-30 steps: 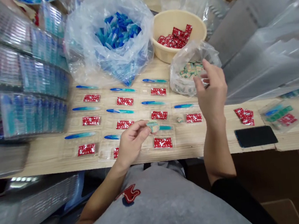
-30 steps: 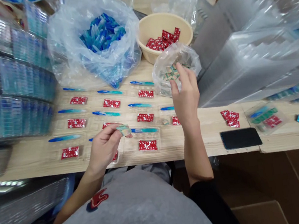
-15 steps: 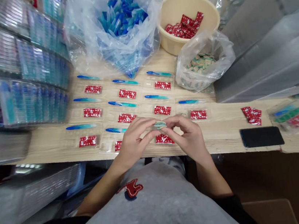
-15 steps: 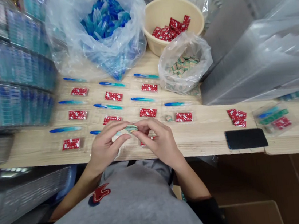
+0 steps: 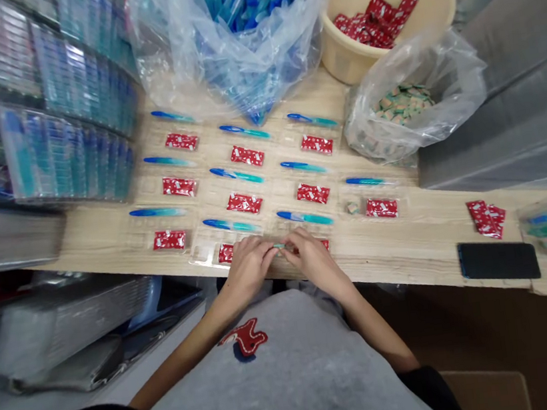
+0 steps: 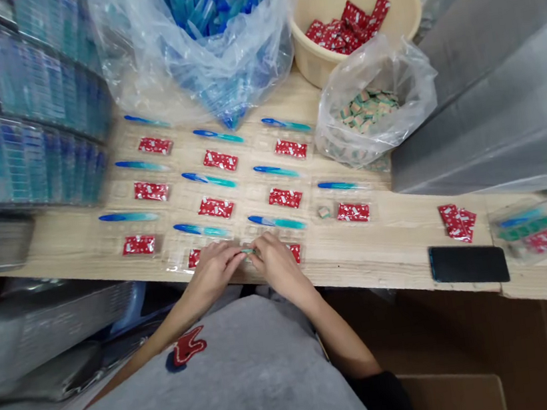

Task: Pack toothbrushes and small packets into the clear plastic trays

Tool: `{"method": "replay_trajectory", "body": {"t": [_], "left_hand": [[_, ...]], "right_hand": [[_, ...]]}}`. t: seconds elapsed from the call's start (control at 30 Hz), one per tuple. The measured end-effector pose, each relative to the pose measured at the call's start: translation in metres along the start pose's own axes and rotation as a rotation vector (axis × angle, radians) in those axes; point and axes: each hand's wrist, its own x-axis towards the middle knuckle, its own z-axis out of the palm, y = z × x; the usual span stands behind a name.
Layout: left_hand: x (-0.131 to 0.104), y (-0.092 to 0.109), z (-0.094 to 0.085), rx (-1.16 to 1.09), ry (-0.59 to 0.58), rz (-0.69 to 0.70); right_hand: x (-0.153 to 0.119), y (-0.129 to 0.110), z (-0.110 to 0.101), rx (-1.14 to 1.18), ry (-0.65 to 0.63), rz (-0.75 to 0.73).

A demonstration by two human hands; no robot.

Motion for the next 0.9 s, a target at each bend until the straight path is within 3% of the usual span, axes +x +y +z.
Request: {"method": "replay_trajectory", "body": {"t": [0.13, 0.6, 0.9], "left_hand": [[0.002, 0.003, -0.003, -0.011, 0.069, -0.059], [0.007, 0.0, -0.006, 0.279, 0.21, 0.297], [0.012, -0.009, -0.019, 0.419, 0.25, 0.588]], "right_hand": [[0.005, -0.006, -0.002, -0.074, -0.061, 0.097], [0.002, -0.022, 0.013, -0.53, -0.13, 0.138], [0.001, -0.026, 0.023, -0.583, -0.015, 0.042]]}}
